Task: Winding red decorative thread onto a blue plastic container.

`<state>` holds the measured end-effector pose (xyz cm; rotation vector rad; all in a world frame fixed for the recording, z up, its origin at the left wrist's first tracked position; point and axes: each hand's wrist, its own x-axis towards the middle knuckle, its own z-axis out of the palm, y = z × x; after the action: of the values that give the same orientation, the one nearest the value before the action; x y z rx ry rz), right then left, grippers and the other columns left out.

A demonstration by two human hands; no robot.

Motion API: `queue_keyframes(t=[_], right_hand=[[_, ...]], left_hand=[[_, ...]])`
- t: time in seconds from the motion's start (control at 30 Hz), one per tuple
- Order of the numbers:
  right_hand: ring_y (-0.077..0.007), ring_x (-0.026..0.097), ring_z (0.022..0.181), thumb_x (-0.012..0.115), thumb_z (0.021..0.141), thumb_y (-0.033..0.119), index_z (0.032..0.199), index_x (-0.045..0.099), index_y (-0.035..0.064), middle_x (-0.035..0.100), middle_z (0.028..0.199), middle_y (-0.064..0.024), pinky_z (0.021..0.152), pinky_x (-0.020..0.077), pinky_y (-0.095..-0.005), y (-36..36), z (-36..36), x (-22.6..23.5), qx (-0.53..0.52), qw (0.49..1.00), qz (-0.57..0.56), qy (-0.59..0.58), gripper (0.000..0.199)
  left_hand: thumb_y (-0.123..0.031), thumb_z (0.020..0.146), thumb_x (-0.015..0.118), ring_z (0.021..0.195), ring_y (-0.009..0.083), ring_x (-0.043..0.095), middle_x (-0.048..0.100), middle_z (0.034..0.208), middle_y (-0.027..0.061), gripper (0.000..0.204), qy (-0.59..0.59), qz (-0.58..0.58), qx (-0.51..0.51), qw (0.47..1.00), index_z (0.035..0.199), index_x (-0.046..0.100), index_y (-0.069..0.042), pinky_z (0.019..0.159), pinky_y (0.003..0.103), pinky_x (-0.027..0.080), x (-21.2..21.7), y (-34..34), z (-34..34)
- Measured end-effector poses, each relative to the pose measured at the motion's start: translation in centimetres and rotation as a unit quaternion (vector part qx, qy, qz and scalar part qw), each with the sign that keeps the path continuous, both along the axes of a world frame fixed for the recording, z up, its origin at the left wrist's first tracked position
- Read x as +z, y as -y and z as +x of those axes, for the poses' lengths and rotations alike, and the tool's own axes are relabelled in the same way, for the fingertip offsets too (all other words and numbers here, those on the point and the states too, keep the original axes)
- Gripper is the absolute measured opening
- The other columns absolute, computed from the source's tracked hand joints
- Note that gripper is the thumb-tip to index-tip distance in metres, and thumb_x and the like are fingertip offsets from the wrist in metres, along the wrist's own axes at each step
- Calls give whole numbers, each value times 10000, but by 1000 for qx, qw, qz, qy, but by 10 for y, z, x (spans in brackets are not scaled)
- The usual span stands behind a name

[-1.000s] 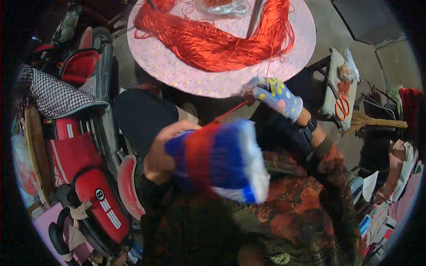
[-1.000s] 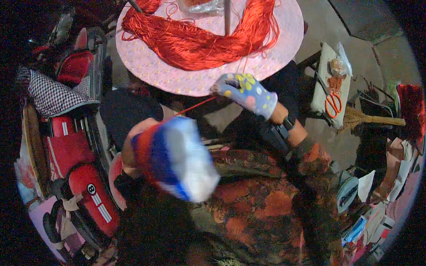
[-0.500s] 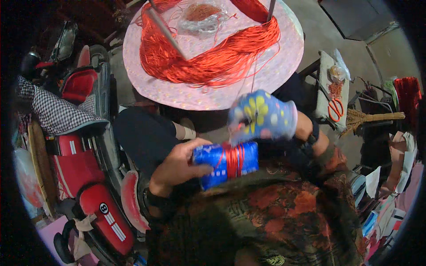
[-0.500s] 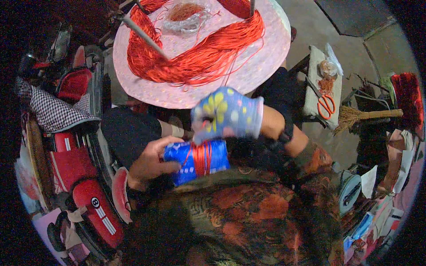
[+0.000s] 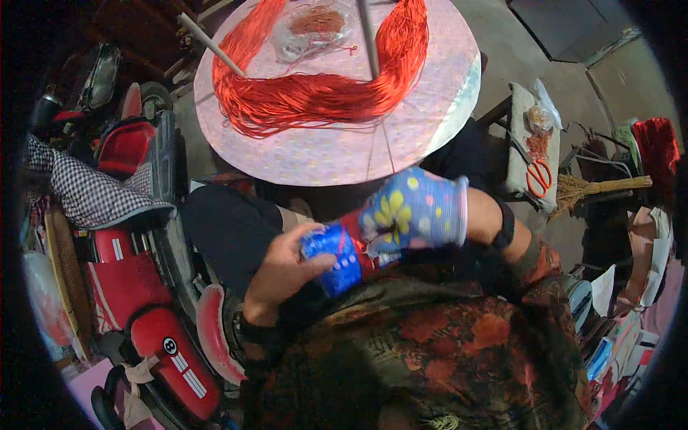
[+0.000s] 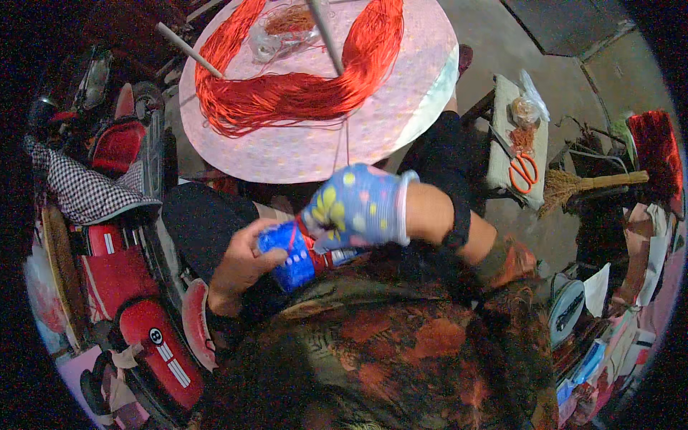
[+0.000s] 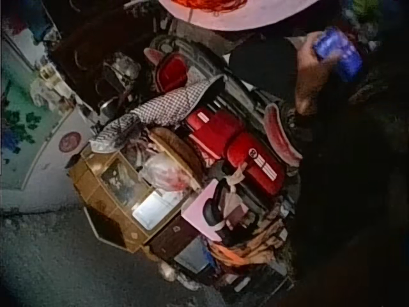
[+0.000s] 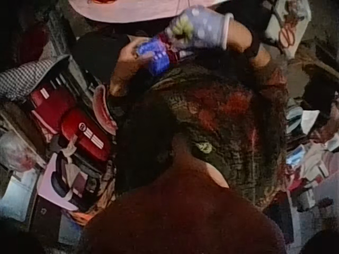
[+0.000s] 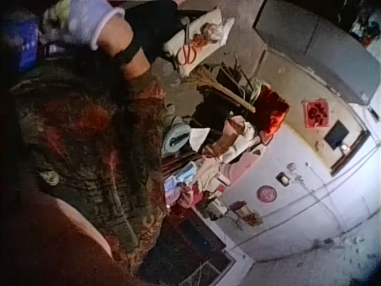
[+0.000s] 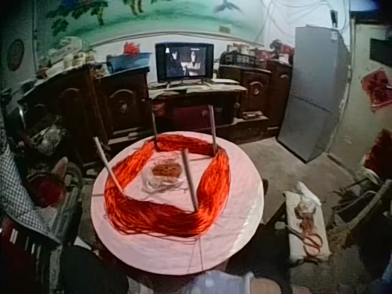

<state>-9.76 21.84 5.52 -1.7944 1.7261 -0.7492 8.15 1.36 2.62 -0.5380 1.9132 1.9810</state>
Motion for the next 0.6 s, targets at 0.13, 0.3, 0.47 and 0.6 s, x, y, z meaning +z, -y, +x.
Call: queue_keyframes(t=[0.13, 0.3, 0.47, 0.6], right_hand=[[-166, 649, 731, 708, 832, 259, 921, 667, 59, 677, 800, -49, 665, 508, -300, 6, -21, -14, -60, 971, -30, 228, 223], [-137, 652, 776, 608, 908, 220, 981, 661, 33, 687, 862, -61, 708, 521, -304, -28, -19, -49, -177, 939, 21, 294, 208], [-326, 644, 759, 593, 867, 199, 928, 635, 111, 649, 779, -106, 668, 515, -386, -17, 23, -19, -11, 1000, 4, 1, 115], [-306, 646, 731, 653, 831, 267, 877, 647, 118, 645, 746, -101, 657, 515, -375, -5, 11, 5, -41, 993, -113, -13, 156]], left_hand=[[-339, 753, 755, 952, 140, 594, 616, 1056, 58, 569, -49, 116, -122, 984, 1175, 577, -1, 869, 299, 469, 10, 15, 8], [-354, 801, 700, 994, 175, 584, 591, 1114, 94, 568, -149, 318, 168, 921, 1225, 546, -8, 881, 321, 470, 12, 6, 17], [-299, 862, 633, 1031, 200, 564, 556, 1170, 129, 522, -158, 7, 288, 945, 1281, 505, -17, 884, 339, 475, 21, 7, 7], [-176, 767, 736, 933, 119, 577, 600, 1011, 46, 501, -29, -29, 63, 997, 1188, 542, 12, 867, 285, 477, 13, 2, 1]])
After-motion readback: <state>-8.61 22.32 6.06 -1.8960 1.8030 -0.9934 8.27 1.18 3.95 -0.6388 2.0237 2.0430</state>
